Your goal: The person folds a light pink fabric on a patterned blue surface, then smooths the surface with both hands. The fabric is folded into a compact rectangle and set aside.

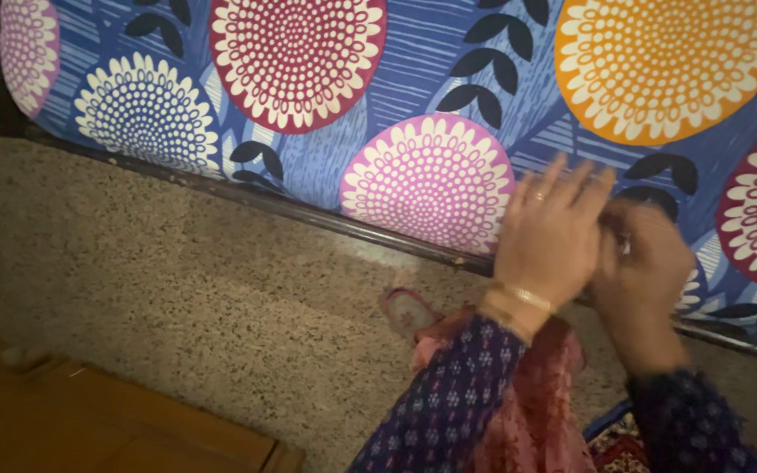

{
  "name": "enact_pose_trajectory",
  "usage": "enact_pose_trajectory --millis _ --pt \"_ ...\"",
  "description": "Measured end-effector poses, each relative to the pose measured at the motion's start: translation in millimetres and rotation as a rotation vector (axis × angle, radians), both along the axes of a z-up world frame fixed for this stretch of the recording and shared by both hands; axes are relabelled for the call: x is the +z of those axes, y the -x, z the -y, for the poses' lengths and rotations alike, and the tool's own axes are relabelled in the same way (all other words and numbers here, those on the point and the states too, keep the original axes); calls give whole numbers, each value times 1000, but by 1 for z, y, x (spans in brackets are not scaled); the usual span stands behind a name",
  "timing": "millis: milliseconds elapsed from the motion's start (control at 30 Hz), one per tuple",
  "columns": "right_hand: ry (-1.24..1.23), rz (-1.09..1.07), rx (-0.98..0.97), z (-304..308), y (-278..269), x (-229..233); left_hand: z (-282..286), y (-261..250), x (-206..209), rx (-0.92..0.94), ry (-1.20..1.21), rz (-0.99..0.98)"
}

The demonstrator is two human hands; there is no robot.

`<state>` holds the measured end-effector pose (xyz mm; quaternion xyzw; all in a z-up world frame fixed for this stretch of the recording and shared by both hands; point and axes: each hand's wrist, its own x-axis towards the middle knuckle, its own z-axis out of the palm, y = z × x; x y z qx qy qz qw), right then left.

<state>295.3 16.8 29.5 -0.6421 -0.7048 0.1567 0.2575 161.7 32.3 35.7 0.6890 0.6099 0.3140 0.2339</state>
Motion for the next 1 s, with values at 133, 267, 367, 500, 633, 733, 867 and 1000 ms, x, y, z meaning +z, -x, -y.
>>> enact_pose_trajectory --millis 133,267,367,500,633,733,867,1000 --pt "-160 -16 150 -60 41 -19 -46 52 -16 25 95 -415" --pt "-93 138 69 -78 73 -26 -46 148 -16 137 158 -485" --pt "-6 165 1 -77 78 -22 -27 210 -9 373 379 -539" --pt "24 204 -44 -79 83 -19 -31 239 -7 779 524 -567" --pt "23 224 -37 -83 81 -25 -67 166 -5 494 173 -612" --pt "53 332 -58 -88 80 -27 -84 71 0 52 126 -373" --pt "60 207 -89 -87 82 -23 -94 62 -19 -88 57 -278" --pt "35 269 -51 -83 86 -18 -101 159 -32 168 102 -401"
